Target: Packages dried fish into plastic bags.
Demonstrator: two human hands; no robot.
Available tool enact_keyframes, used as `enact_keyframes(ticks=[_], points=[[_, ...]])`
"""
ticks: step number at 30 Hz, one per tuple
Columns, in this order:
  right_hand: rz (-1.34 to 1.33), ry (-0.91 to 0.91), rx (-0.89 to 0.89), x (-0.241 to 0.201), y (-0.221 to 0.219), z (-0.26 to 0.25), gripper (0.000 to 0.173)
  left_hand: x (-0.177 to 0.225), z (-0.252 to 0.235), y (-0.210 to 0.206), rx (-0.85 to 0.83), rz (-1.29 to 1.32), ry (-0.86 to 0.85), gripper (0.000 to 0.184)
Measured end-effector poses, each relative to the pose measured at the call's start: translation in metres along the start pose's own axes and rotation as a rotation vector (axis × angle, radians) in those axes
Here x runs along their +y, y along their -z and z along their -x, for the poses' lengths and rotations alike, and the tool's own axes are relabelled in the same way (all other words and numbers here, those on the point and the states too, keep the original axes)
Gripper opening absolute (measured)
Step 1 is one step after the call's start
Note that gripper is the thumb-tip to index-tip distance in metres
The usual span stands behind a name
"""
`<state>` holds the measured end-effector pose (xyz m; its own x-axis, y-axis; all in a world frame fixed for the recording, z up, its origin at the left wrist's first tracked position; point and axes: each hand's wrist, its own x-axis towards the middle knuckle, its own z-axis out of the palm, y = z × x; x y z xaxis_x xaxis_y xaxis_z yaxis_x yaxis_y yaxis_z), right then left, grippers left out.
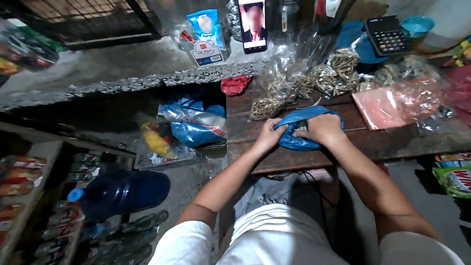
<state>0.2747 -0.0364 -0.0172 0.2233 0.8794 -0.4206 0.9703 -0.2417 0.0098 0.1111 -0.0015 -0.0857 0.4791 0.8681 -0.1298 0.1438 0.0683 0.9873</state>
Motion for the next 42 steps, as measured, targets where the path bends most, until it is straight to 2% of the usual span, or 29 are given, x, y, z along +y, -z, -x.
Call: enact_keyframes(ticks=[6, 9, 11, 12, 14, 16, 18, 21, 25, 28, 30, 31, 35, 39, 42], points=[[-0.104, 0.104, 0.047, 0.015, -0.005, -0.011, 0.035, 0.005, -0.010, 0.002, -0.008, -0.006, -0.062, 0.024], [-0.131, 0.110, 0.058, 0.023, -0.002, -0.011, 0.026, 0.004, -0.011, -0.001, 0.022, -0.030, -0.117, 0.037], [-0.178, 0.118, 0.071, 0.031, 0.003, -0.011, 0.025, -0.005, -0.012, -0.001, 0.036, -0.064, -0.264, 0.049], [-0.205, 0.131, 0.080, 0.036, 0.007, -0.009, 0.025, -0.011, -0.012, -0.001, 0.038, -0.088, -0.369, 0.050], [-0.257, 0.180, 0.102, 0.043, 0.014, -0.007, 0.024, -0.021, -0.014, 0.003, 0.018, -0.149, -0.587, 0.037], [-0.296, 0.245, 0.135, 0.050, 0.015, -0.006, 0.022, -0.021, -0.013, 0.010, -0.049, -0.263, -0.712, 0.020], [-0.314, 0.284, 0.127, 0.055, 0.016, -0.006, 0.022, -0.009, -0.007, 0.014, -0.111, -0.455, -0.656, 0.025], [-0.303, 0.323, 0.082, 0.059, 0.012, -0.009, 0.023, 0.009, -0.004, 0.008, -0.135, -0.684, -0.446, 0.030], [-0.240, 0.303, 0.081, 0.054, -0.001, -0.012, 0.024, 0.018, -0.010, -0.001, -0.119, -0.760, -0.305, 0.041], [-0.159, 0.205, 0.108, 0.038, -0.009, -0.010, 0.050, 0.014, -0.013, -0.007, -0.117, -0.730, -0.266, 0.056], [-0.121, 0.165, 0.132, 0.028, -0.015, -0.012, 0.059, 0.009, -0.014, -0.009, -0.117, -0.703, -0.270, 0.057], [-0.107, 0.166, 0.146, 0.025, -0.017, -0.014, 0.057, 0.007, -0.015, -0.010, -0.117, -0.689, -0.276, 0.055], [-0.147, 0.218, 0.148, 0.032, -0.014, -0.022, 0.031, 0.004, -0.014, -0.008, -0.098, -0.639, -0.257, 0.052], [-0.202, 0.320, 0.124, 0.058, 0.004, -0.015, 0.021, 0.004, -0.012, -0.005, -0.074, -0.604, -0.293, 0.047], [-0.171, 0.302, 0.059, 0.071, 0.011, -0.003, 0.017, 0.003, -0.009, -0.006, -0.075, -0.582, -0.361, 0.043]])
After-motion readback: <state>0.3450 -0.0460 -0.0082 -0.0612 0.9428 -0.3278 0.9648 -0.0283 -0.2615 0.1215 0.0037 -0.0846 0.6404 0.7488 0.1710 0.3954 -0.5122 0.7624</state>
